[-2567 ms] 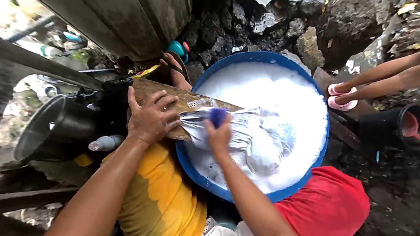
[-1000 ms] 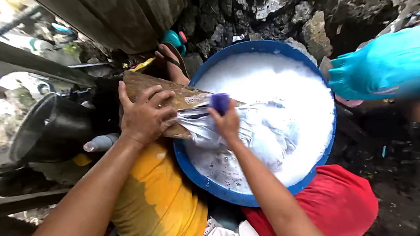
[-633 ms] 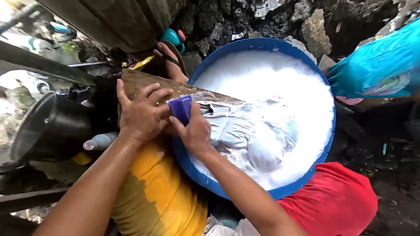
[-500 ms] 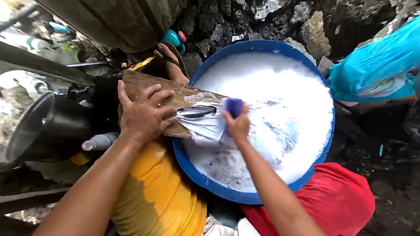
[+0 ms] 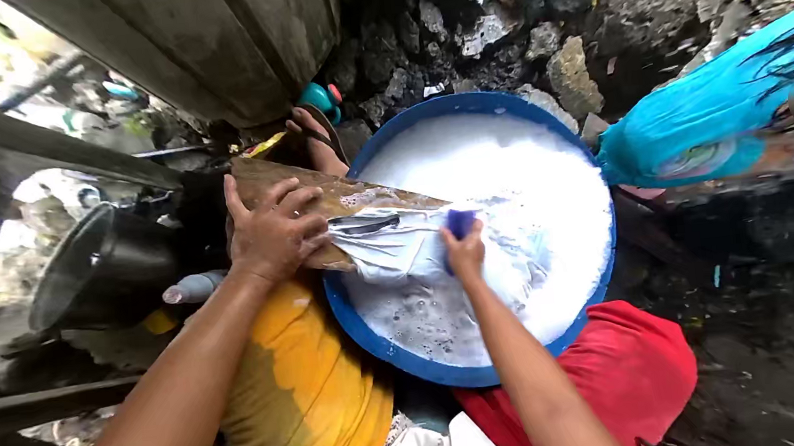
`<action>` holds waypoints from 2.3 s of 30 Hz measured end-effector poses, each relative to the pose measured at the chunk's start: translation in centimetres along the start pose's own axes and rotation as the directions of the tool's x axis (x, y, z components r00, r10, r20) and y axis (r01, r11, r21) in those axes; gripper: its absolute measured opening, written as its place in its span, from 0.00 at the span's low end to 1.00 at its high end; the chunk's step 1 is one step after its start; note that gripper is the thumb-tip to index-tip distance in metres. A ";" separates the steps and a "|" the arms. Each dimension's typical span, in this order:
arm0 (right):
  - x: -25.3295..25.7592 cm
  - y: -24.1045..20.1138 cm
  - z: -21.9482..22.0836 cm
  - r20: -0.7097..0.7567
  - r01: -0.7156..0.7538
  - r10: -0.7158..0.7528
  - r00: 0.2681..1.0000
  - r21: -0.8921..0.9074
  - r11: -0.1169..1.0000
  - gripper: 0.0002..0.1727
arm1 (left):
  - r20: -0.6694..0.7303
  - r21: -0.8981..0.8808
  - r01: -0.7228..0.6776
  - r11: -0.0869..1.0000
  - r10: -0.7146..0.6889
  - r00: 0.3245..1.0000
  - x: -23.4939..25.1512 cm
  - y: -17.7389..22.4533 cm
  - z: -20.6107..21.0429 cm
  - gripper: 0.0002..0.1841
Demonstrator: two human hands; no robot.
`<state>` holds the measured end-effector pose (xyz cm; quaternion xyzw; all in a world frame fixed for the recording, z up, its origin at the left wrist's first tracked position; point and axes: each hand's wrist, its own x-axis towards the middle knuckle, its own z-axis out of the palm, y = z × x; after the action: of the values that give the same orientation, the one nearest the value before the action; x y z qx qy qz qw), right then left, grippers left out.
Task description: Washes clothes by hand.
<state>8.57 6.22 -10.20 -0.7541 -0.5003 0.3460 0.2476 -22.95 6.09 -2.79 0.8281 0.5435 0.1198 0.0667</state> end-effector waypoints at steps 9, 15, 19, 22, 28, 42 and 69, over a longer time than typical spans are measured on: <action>-4.2 -4.1 -5.1 0.462 0.014 -0.077 0.884 0.140 0.990 0.46 | 0.218 -0.213 0.156 0.965 -0.109 0.970 2.3 12.8 -1.7 0.14; -9.1 -6.1 -10.6 0.076 0.137 -0.163 0.984 0.272 0.953 0.26 | -0.277 -0.573 -0.191 0.797 0.031 0.960 3.5 22.0 -5.3 0.10; -11.4 -9.9 -16.7 -0.087 0.307 -0.312 0.946 0.552 0.775 0.18 | -0.321 -0.725 -0.236 0.647 -0.014 0.947 2.0 21.7 -2.1 0.30; -14.4 -14.3 -22.4 -0.203 0.413 -0.389 0.899 0.691 0.594 0.11 | -0.113 -0.719 -0.054 0.693 -0.040 0.993 0.2 21.4 2.7 0.41; -15.7 -16.9 -26.9 -0.459 0.584 -0.438 0.773 0.784 0.211 0.10 | 0.223 -0.679 0.243 0.693 -0.120 0.967 0.1 24.3 4.6 0.15; -13.5 1.4 -9.9 0.396 0.019 0.041 0.917 -0.148 0.989 0.55 | 0.219 -0.971 0.188 -0.148 -0.233 0.948 0.8 25.5 -9.5 0.22; -8.0 -1.0 -23.6 -0.144 0.208 -0.150 0.978 0.653 0.728 0.15 | 0.196 -0.980 0.197 -0.021 -0.250 0.948 -1.2 17.5 -8.4 0.24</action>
<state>24.07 -1.45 7.81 -0.5778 -0.4042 0.4449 0.5521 -10.25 -2.15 9.39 0.4436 0.4303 0.4671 0.6324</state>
